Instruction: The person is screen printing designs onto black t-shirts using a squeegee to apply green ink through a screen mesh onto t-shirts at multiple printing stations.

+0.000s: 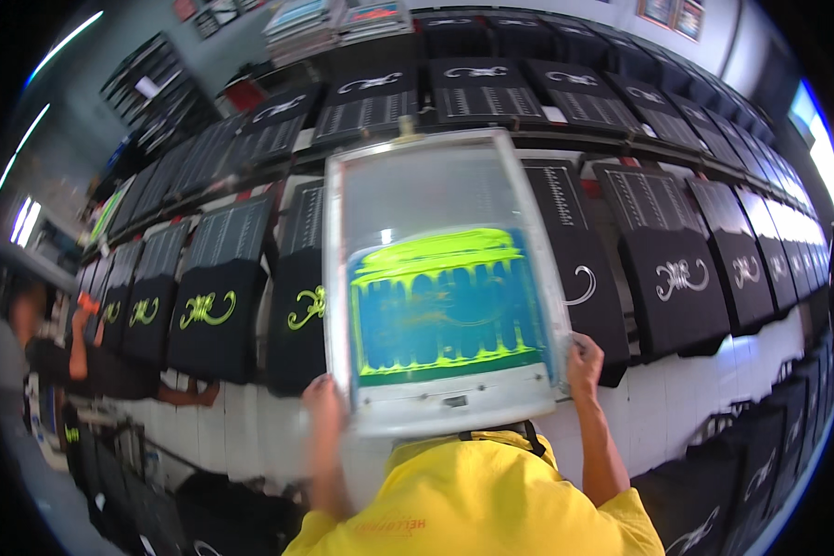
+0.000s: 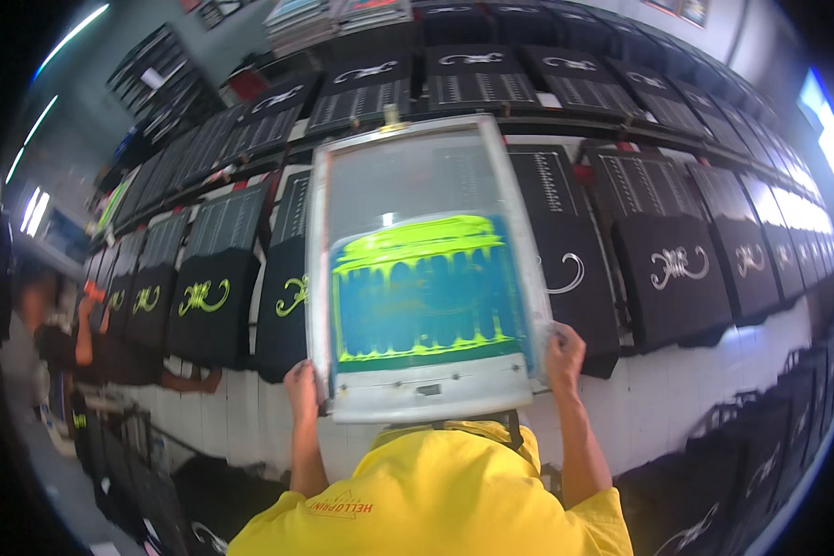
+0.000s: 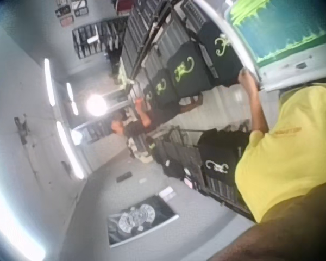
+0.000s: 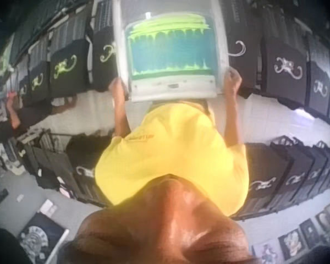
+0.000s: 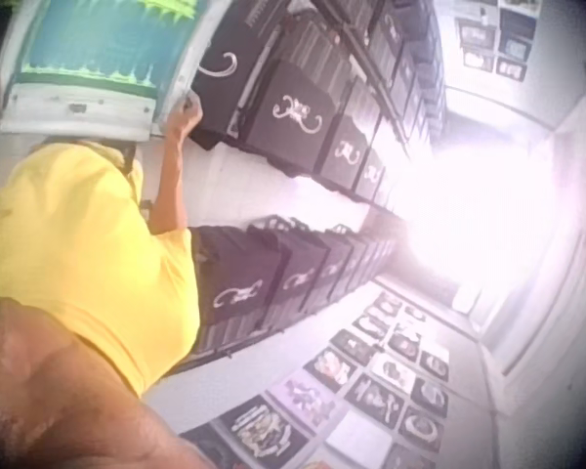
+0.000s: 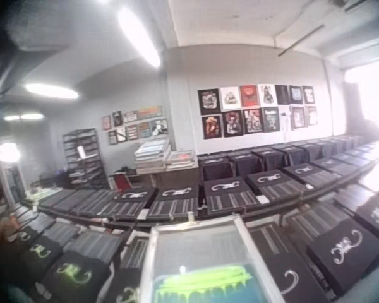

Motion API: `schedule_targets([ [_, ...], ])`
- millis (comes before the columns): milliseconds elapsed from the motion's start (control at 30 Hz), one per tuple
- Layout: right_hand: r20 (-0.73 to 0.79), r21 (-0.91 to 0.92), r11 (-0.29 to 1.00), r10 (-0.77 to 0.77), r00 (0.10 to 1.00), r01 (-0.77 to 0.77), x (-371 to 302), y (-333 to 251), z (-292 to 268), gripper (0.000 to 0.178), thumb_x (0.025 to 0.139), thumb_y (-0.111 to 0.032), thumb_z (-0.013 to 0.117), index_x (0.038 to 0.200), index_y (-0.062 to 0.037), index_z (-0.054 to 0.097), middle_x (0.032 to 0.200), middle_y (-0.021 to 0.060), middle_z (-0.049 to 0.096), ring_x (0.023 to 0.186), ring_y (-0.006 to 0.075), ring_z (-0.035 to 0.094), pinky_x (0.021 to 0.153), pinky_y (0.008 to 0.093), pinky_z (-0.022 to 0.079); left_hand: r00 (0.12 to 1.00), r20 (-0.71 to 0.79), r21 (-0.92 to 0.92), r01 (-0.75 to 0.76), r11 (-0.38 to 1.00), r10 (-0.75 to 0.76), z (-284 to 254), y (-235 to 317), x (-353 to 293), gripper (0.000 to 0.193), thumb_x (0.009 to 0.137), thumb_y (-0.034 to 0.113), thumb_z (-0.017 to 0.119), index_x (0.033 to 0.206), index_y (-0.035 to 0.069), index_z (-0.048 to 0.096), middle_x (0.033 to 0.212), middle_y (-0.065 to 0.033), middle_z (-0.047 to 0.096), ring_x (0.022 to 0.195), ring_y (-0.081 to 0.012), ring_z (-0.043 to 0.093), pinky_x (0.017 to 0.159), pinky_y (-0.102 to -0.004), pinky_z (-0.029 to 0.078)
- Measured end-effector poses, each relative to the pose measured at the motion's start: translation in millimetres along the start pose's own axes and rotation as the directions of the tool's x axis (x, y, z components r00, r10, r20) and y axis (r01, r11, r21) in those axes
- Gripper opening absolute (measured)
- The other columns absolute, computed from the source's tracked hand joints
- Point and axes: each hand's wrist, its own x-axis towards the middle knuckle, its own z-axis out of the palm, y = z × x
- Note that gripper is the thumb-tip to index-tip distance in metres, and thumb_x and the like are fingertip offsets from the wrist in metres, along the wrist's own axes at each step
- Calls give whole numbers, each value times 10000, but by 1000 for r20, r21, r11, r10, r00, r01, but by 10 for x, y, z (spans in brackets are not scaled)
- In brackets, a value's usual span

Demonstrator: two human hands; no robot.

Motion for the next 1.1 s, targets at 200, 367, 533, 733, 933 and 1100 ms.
schedule_targets([
  [200,-46,27,1000,10,999,-9,542,532,-1042,250,833,6,530,1025,64,678,845,62,668,756,114,604,703,254,480,995,86,-58,-53,997,58,982,-162,-649,188,888,109,605,962,-44,684,760,-7,619,675,-67,535,610,-220,420],
  [367,-56,-29,1000,-6,998,4,804,892,-1510,265,826,13,517,1033,68,674,867,103,683,770,153,628,719,280,493,983,143,-6,-118,993,118,1492,-158,-888,223,892,142,611,953,-62,682,801,-75,673,735,-122,602,682,-262,473],
  [533,-28,11,998,68,997,-68,919,1056,-1557,276,822,32,511,1038,63,680,847,91,688,767,140,633,719,266,493,978,133,58,-171,984,162,1697,-172,-863,256,882,173,609,953,-60,687,802,-104,680,736,-144,614,696,-278,481],
  [733,-56,52,998,29,998,-27,1019,1149,-1476,259,822,39,517,1019,66,684,847,91,693,770,133,644,709,259,492,980,145,120,-156,980,138,1805,-167,-761,269,881,176,608,977,-62,688,817,-98,679,743,-143,606,694,-285,475],
  [933,-56,48,995,90,994,-87,1123,1257,-1418,252,819,39,530,1018,70,680,849,115,700,774,151,654,718,271,498,976,158,131,-170,977,149,1870,-258,-659,271,892,171,605,996,-66,687,849,-99,685,769,-149,610,705,-288,472],
  [1100,-73,15,999,29,997,-28,1182,1160,-1425,268,798,27,525,1009,62,685,833,143,700,781,177,663,739,294,501,978,144,140,-172,975,152,1953,-254,-670,280,869,185,606,971,-62,689,820,-142,693,747,-193,643,705,-309,490],
])
